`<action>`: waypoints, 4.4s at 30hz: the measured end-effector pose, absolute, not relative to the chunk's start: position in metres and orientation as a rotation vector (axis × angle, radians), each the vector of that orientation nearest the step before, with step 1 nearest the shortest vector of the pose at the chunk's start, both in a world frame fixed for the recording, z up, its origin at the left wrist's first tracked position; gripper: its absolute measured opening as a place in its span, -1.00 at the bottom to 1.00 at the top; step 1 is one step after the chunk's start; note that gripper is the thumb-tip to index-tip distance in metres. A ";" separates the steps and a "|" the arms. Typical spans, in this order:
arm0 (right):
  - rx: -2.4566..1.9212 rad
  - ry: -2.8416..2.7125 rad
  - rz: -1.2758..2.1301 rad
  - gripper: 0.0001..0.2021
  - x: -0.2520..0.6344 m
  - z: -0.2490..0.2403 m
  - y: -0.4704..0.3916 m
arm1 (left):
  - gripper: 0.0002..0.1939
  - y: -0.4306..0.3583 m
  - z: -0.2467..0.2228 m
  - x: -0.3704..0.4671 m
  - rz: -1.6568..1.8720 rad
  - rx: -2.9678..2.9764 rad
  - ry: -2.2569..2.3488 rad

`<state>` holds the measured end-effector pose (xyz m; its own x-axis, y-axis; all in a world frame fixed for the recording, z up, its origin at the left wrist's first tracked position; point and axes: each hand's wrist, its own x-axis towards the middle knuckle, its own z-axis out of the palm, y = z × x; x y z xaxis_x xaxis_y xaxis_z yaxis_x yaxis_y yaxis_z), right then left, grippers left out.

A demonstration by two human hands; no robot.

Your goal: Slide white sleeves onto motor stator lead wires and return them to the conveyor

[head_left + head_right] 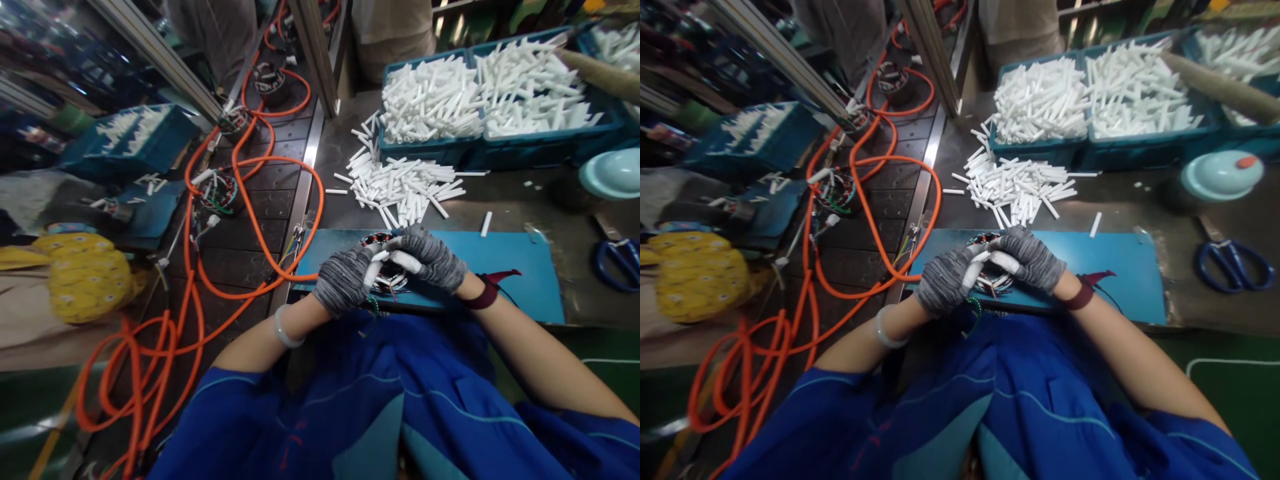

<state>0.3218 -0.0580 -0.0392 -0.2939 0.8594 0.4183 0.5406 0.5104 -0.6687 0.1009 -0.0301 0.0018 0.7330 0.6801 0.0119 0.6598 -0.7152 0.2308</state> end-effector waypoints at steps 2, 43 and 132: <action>-1.118 -1.999 0.524 -0.59 0.324 -0.040 -0.057 | -0.56 -0.027 0.006 0.108 -0.002 2.710 1.055; -1.267 -1.937 0.665 -0.53 0.320 -0.031 -0.050 | -0.77 0.009 0.014 0.095 0.086 2.437 0.802; -1.456 -2.248 0.383 -0.66 0.327 -0.002 -0.066 | -0.62 -0.031 -0.020 0.097 0.549 2.427 0.946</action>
<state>0.3272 -0.0664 -0.0019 -0.3547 0.9122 0.2052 0.7926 0.4098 -0.4515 0.0966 -0.0314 -0.0197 0.6816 0.7063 0.1911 0.5161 -0.6493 0.5587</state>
